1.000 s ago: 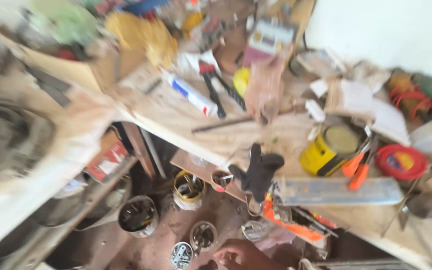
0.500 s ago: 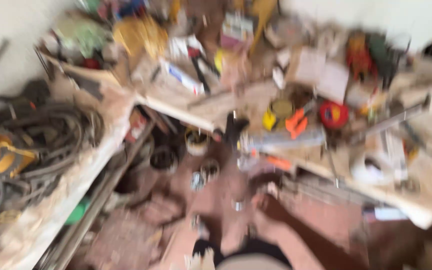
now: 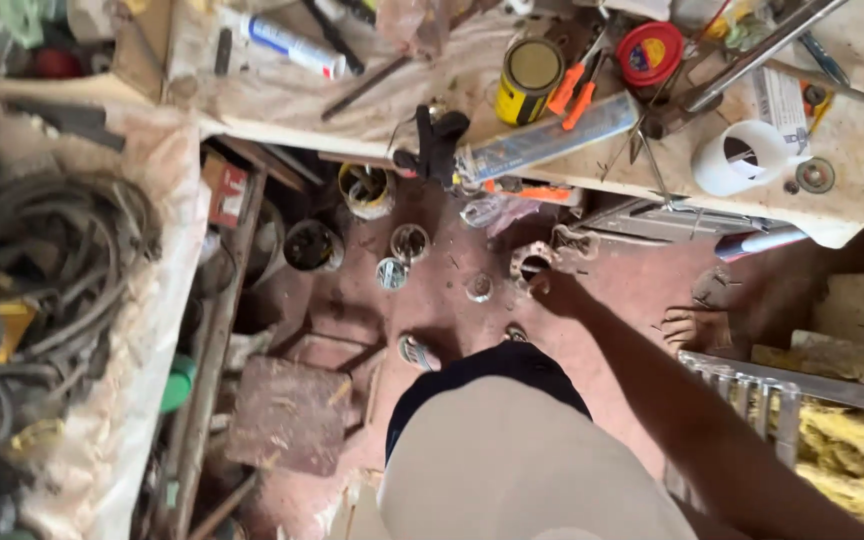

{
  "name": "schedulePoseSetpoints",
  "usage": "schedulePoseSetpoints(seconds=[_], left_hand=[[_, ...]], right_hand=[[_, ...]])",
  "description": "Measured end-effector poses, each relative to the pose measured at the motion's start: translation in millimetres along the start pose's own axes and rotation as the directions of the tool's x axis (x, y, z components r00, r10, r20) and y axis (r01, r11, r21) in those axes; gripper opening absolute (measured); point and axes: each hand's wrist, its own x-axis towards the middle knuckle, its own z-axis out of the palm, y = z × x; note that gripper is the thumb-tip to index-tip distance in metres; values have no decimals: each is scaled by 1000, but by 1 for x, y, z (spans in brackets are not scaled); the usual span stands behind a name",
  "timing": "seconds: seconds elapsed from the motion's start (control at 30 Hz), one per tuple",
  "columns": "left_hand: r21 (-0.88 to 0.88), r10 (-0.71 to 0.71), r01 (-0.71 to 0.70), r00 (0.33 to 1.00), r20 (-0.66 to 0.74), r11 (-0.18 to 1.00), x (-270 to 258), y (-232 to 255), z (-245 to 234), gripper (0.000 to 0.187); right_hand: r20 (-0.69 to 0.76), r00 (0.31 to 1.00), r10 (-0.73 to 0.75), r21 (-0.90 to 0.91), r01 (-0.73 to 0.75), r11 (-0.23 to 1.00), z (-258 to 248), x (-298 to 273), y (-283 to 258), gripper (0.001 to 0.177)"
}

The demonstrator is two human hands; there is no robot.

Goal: Disassembling and organizing various mechanical components and tools on a cluttered workshop workbench.

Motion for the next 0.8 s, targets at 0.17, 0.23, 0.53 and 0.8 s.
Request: schedulePoseSetpoints(seconds=[0.17,0.23,0.53,0.8], left_hand=[[-137,13,-7,999,46,991,208,76,48,39],[-204,20,-3,997,80,979,292,75,96,39],[5,-157,157,987,37,988,434,-149,347,16],[241,-62,-42,911,407,970,528,-128,472,28]], right_hand=[[-115,993,-14,28,17,999,38,3,-58,22],[-262,941,214,360,-110,926,17,3,-101,32],[-306,802,512,706,-170,687,-86,52,-150,43],[-561,652,511,561,-155,813,-146,192,-64,46]])
